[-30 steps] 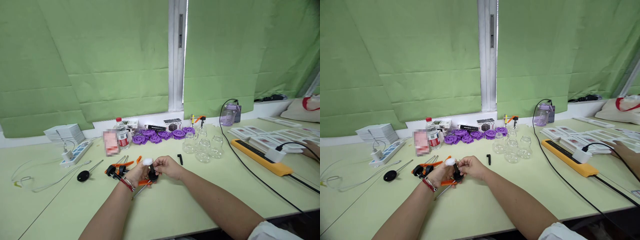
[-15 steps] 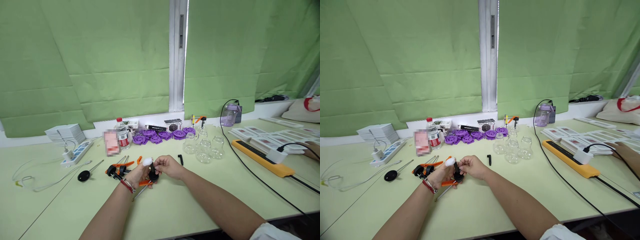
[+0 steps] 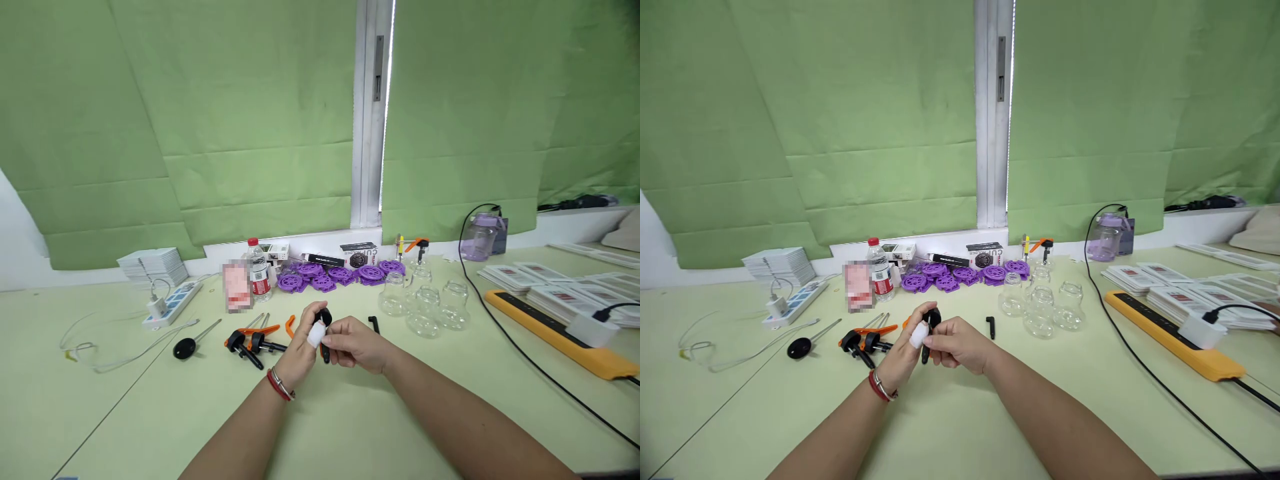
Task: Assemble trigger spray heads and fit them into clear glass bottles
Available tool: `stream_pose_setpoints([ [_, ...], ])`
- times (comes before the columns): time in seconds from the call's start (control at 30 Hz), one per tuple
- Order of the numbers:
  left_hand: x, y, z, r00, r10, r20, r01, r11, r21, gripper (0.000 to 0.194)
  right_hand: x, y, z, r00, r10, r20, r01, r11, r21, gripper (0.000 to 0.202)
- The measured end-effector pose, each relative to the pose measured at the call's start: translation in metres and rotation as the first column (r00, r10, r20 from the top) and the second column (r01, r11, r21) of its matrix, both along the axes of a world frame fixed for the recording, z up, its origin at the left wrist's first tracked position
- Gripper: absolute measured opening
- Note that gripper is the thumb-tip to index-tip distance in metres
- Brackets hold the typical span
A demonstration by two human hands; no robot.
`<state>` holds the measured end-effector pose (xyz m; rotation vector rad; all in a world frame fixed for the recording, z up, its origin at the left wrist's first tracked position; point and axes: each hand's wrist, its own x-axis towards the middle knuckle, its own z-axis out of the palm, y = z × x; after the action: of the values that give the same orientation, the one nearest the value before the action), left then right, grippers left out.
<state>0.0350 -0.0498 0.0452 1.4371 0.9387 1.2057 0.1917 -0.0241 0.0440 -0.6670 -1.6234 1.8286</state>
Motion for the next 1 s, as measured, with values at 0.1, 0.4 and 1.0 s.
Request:
stream_pose_setpoints([
  [0.1,0.002,0.002,-0.001,0.995,0.098,-0.007,-0.095,0.979,0.18,0.034,-0.004,-0.001,-0.003,0.997,-0.071,-0.002,0.071,0.997,0.003,0.018],
  [0.4,-0.002,0.023,-0.027,0.98,0.177,-0.094,-0.153,0.964,0.216,0.02,-0.017,-0.002,-0.027,0.983,-0.144,0.118,0.126,0.981,0.145,0.023],
  [1.0,-0.019,0.019,-0.004,0.888,0.244,-0.391,-0.224,0.97,0.096,0.032,-0.028,-0.006,-0.042,0.921,-0.388,0.035,0.275,0.712,0.646,0.011],
])
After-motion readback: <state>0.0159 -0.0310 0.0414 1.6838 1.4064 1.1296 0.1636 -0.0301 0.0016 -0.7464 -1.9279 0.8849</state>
